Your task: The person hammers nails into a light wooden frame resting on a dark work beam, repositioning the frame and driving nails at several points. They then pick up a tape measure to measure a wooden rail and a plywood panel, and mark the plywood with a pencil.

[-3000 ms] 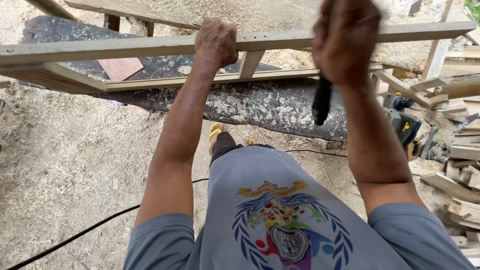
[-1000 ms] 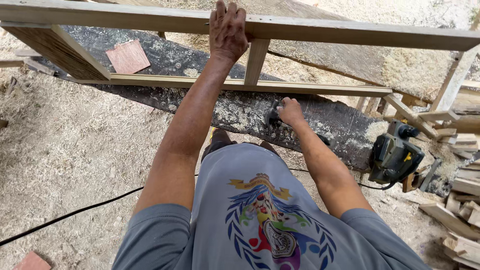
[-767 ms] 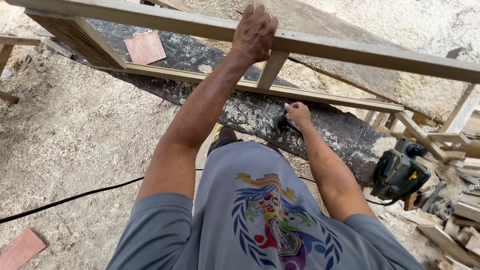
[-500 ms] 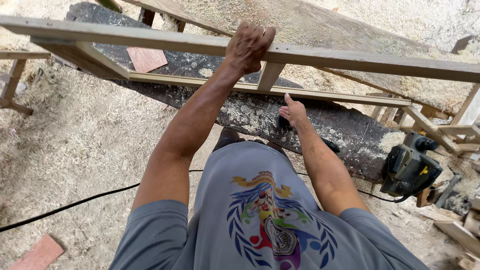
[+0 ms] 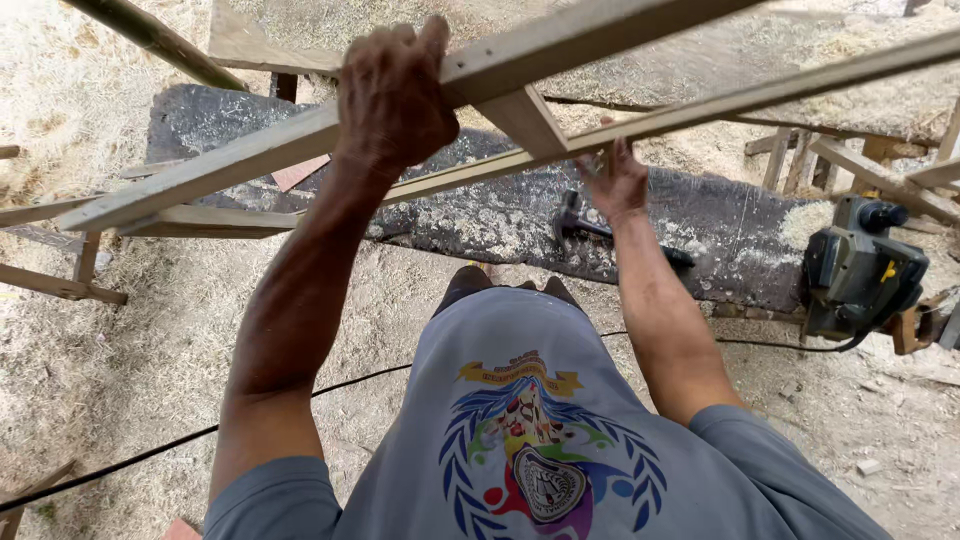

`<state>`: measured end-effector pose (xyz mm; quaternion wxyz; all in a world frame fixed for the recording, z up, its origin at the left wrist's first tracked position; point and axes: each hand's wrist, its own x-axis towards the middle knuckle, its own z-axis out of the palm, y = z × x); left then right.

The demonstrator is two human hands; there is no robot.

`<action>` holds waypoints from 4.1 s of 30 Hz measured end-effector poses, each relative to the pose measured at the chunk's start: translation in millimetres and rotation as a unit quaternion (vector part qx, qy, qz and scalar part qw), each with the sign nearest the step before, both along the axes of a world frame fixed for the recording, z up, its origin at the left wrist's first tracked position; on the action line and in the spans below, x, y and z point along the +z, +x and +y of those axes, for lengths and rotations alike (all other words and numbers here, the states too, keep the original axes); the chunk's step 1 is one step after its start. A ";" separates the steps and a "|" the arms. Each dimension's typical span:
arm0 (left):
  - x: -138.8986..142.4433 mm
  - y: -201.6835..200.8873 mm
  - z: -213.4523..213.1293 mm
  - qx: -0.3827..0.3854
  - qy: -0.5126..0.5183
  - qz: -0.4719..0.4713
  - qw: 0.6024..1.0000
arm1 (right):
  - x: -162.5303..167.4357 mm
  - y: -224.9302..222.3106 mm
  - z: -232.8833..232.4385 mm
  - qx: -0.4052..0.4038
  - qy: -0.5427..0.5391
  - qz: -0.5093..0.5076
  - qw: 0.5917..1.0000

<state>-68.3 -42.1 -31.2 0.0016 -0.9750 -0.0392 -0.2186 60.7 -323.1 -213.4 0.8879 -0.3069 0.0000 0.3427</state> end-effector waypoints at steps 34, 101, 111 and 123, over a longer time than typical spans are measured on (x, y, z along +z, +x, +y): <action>-24.9 167.3 90.9 0.118 -0.021 0.446 0.887 | 17.5 -49.9 1.9 -0.243 -0.424 -0.070 0.870; -224.4 -108.5 -601.1 -0.156 -0.474 0.815 0.294 | -30.1 -368.3 -367.4 -0.425 -0.657 0.149 0.604; -242.8 -234.9 -677.3 -0.320 -0.188 0.890 0.265 | -54.4 -522.8 -379.8 -0.679 -0.427 0.412 0.432; -233.8 -431.2 -778.8 -0.350 -0.154 0.900 0.212 | -28.0 -812.3 -454.7 -0.761 -0.413 0.473 0.164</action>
